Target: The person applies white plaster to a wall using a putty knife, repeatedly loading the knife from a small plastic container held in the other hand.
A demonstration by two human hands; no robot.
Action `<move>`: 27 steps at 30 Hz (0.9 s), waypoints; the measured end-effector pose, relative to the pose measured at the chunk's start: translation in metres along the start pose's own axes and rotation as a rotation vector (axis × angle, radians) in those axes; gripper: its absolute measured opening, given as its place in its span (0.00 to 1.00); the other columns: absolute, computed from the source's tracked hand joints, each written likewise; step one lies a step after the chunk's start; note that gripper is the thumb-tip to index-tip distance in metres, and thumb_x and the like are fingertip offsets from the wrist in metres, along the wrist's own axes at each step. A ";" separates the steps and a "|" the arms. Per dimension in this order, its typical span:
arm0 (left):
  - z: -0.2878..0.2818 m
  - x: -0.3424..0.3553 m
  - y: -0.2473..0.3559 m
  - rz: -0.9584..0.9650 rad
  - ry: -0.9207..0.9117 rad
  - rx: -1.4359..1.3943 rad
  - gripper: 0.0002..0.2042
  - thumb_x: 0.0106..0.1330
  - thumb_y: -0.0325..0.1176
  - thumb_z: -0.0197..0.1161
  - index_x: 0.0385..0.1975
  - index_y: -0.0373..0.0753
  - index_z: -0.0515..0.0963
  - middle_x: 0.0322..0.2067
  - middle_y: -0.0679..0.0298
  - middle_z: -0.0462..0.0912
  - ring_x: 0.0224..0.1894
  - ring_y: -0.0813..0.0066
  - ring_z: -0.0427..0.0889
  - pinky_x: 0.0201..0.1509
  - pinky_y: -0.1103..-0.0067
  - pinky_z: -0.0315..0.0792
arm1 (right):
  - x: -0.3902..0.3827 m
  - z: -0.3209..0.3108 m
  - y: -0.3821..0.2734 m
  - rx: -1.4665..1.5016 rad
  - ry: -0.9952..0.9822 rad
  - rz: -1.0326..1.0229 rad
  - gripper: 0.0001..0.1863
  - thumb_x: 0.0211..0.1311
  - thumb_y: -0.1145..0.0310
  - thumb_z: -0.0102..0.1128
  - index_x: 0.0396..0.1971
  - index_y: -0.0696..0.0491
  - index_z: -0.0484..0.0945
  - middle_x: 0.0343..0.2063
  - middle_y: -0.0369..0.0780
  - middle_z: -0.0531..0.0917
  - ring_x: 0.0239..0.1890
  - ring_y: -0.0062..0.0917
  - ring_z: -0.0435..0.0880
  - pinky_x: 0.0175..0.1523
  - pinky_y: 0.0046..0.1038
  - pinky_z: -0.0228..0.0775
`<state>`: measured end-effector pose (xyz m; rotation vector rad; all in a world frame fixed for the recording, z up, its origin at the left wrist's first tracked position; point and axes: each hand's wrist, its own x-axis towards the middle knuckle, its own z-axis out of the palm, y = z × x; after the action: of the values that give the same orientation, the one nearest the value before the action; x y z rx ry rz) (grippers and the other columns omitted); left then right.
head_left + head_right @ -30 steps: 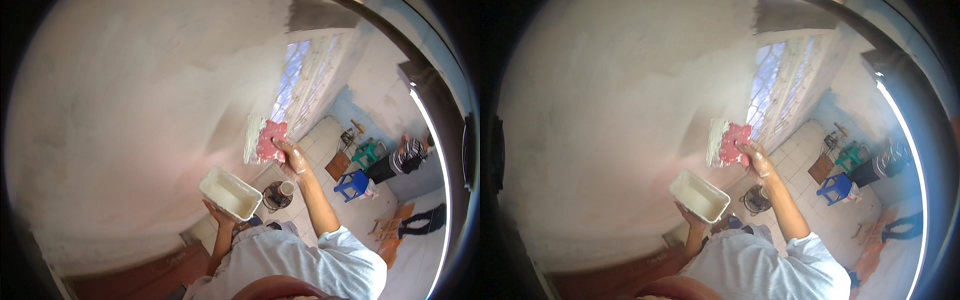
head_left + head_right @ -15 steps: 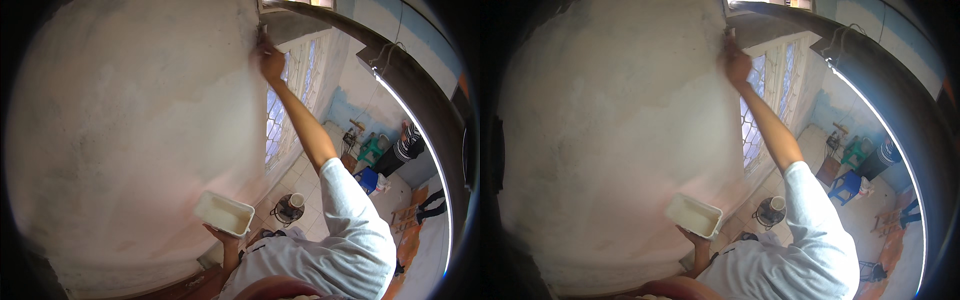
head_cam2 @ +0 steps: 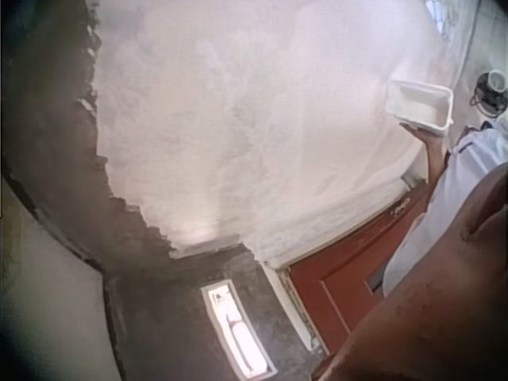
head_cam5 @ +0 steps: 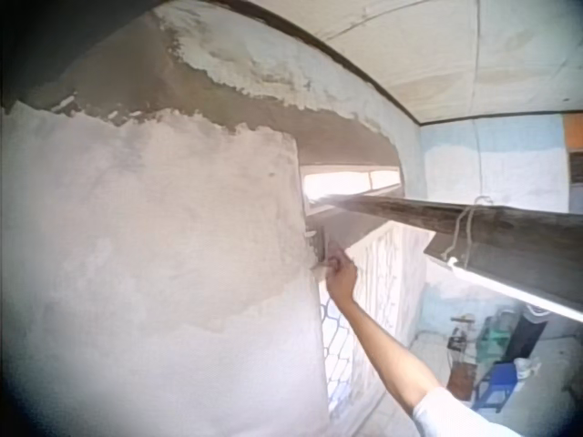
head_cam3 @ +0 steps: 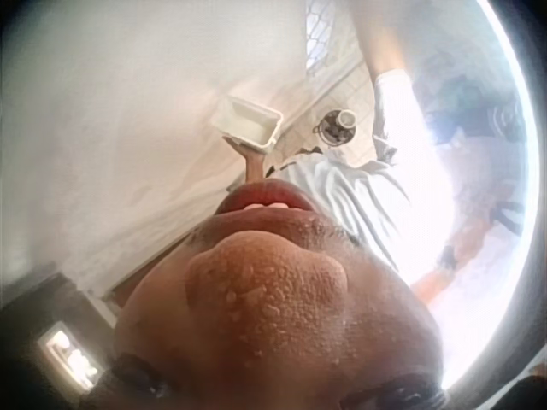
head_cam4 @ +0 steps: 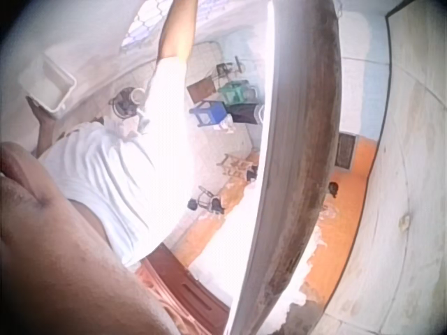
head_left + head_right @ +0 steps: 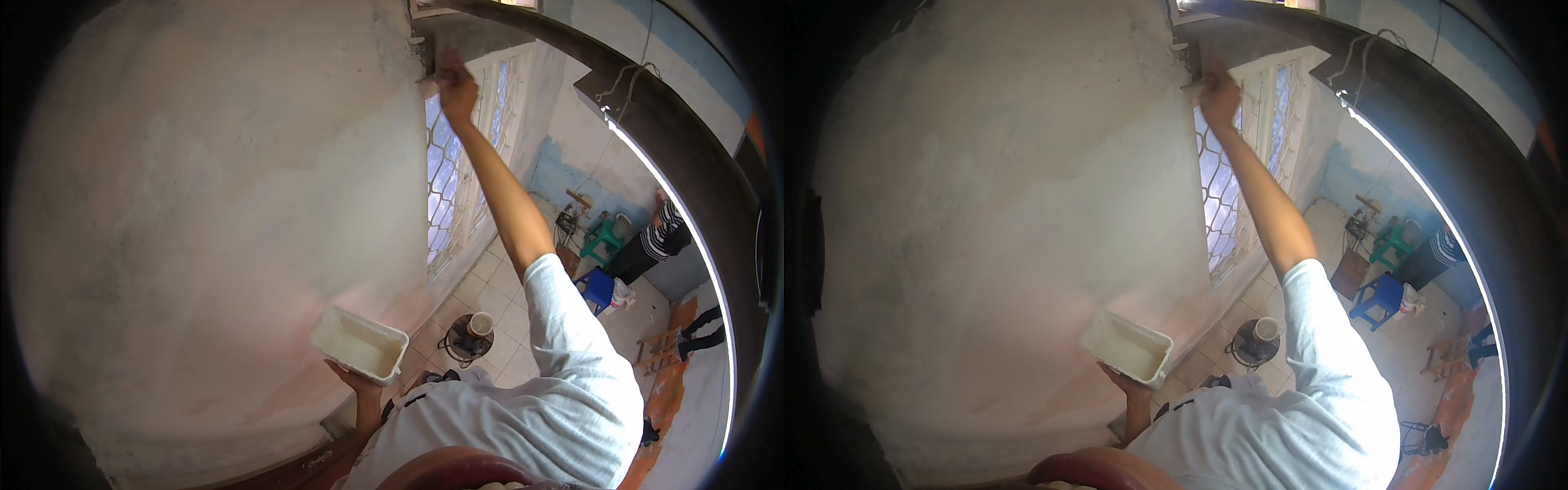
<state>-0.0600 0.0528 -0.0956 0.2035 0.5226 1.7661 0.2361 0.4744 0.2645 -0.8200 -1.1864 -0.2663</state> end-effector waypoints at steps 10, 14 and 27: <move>-0.015 -0.003 -0.003 0.036 0.011 -0.104 0.42 0.69 0.74 0.40 0.74 0.48 0.58 0.70 0.62 0.64 0.69 0.57 0.66 0.71 0.60 0.64 | -0.085 -0.015 -0.135 0.149 -0.328 -0.157 0.24 0.60 0.78 0.59 0.58 0.52 0.79 0.42 0.50 0.87 0.37 0.45 0.88 0.41 0.38 0.82; -0.004 -0.008 -0.008 0.030 0.001 -0.052 0.42 0.69 0.74 0.40 0.74 0.48 0.58 0.70 0.62 0.64 0.69 0.56 0.66 0.71 0.60 0.64 | -0.013 -0.014 -0.077 -0.135 -0.162 0.016 0.18 0.66 0.73 0.55 0.55 0.54 0.80 0.39 0.52 0.87 0.34 0.47 0.87 0.40 0.43 0.80; -0.025 0.002 -0.010 -0.061 0.002 -0.094 0.42 0.70 0.73 0.40 0.74 0.47 0.58 0.70 0.62 0.63 0.69 0.58 0.67 0.71 0.61 0.64 | -0.050 -0.054 -0.094 0.032 -0.309 -0.019 0.12 0.67 0.76 0.53 0.45 0.56 0.84 0.27 0.49 0.86 0.28 0.38 0.89 0.37 0.35 0.79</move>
<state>-0.0624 0.0507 -0.1226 0.1190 0.4415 1.7267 0.2007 0.3609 0.2525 -0.8419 -1.4839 -0.1379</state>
